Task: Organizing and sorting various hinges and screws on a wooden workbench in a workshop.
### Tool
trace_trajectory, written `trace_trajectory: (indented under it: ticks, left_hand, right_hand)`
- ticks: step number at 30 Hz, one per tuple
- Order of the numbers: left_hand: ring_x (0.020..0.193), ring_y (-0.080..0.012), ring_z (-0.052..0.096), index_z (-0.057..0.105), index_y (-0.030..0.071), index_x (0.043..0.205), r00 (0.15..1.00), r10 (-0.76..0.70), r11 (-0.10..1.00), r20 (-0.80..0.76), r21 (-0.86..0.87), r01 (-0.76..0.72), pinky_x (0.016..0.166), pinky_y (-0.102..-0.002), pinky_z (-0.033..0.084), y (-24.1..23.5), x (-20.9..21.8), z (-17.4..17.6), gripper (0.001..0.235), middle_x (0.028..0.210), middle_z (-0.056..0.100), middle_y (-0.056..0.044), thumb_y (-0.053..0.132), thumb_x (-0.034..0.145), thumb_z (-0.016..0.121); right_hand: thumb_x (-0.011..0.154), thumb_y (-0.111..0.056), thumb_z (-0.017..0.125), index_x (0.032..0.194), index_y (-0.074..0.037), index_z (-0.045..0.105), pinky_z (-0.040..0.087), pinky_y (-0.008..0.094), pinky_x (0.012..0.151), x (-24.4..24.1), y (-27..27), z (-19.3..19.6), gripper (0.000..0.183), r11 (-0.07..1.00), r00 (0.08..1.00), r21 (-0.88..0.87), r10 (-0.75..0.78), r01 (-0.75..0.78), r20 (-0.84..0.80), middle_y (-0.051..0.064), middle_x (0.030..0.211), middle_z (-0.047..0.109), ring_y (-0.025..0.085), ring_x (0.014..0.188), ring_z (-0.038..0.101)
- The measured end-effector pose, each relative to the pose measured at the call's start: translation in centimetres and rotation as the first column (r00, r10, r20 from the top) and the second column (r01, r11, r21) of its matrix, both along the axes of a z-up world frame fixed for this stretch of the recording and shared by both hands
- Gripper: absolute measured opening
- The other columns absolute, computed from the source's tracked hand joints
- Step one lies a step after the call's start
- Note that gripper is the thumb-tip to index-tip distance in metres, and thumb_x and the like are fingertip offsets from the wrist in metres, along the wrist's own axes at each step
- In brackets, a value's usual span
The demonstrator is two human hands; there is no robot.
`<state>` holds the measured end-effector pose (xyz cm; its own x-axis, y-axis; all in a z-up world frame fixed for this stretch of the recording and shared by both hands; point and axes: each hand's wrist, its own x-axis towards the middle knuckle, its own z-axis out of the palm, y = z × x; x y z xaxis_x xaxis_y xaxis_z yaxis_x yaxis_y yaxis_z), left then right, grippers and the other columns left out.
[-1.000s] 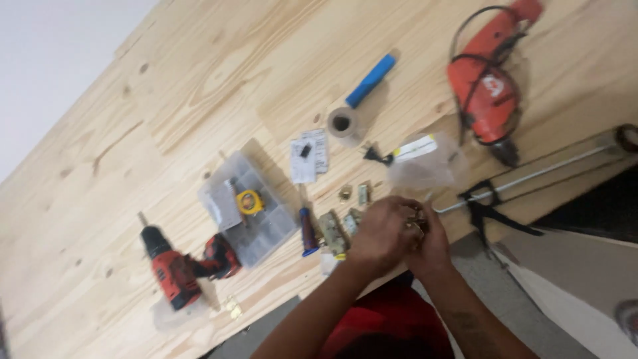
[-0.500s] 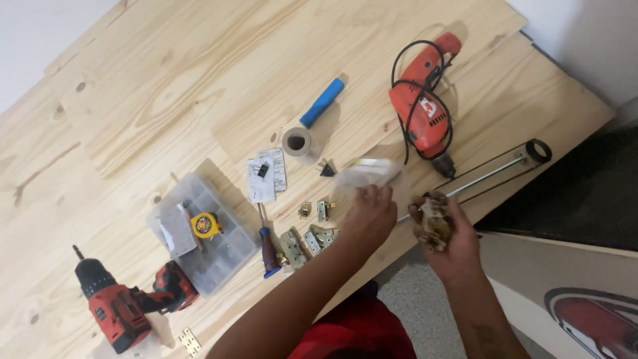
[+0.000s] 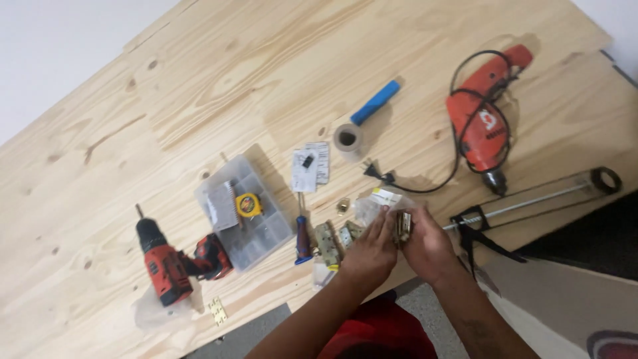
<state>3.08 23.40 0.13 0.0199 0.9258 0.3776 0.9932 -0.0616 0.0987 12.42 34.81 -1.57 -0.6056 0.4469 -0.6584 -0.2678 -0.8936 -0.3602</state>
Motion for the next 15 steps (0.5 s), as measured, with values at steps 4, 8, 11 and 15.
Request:
trace_trajectory:
  ticks: [4,8,11,15]
  left_hand:
    - [0.139,-0.0552,0.051,0.069,-0.014,0.090,0.999,0.042,0.999,0.034,0.016,-0.043,0.111,-0.052,0.049,-1.2,0.6,-2.4,0.014,0.134,0.059,-0.039,-0.006,0.081,0.063]
    - [0.141,-0.0538,0.051,0.069,-0.015,0.091,0.989,0.131,0.989,0.069,0.058,-0.135,0.113,-0.050,0.048,-2.1,0.5,2.2,0.017,0.139,0.056,-0.039,-0.002,0.085,0.060]
    - [0.148,-0.0435,0.045,0.041,-0.020,0.147,0.912,0.209,0.977,0.353,-0.039,-0.209,0.103,-0.052,0.056,-3.5,0.3,1.8,0.046,0.158,0.044,-0.030,0.003,0.107,0.041]
    - [0.134,-0.0490,0.057,0.064,-0.005,0.129,0.973,0.078,0.993,0.219,-0.104,-0.056,0.109,-0.056,0.048,-9.8,-1.6,-0.6,0.029,0.148,0.056,-0.031,0.009,0.104,0.057]
  right_hand:
    - [0.105,-0.059,0.053,0.111,-0.031,0.068,0.045,0.020,0.097,-1.4,0.3,-2.2,0.033,0.977,0.998,0.205,-0.065,0.059,0.021,-0.017,0.102,0.068,0.001,0.095,0.059]
    - [0.103,-0.059,0.044,0.135,-0.019,0.059,0.032,0.034,0.124,-1.4,0.1,3.3,0.053,0.827,0.988,0.546,0.065,-0.133,0.143,-0.007,0.142,0.058,0.010,0.132,0.050]
    - [0.101,-0.037,0.046,0.147,-0.008,0.055,0.036,0.033,0.115,-0.6,1.2,3.6,0.055,0.462,0.863,0.729,0.231,-0.505,0.450,0.008,0.149,0.059,0.020,0.138,0.052]
    - [0.102,-0.034,0.053,0.123,-0.011,0.067,0.042,0.035,0.100,0.4,1.4,2.4,0.033,0.356,0.738,0.661,0.149,-0.661,0.658,0.007,0.121,0.069,0.021,0.113,0.061]
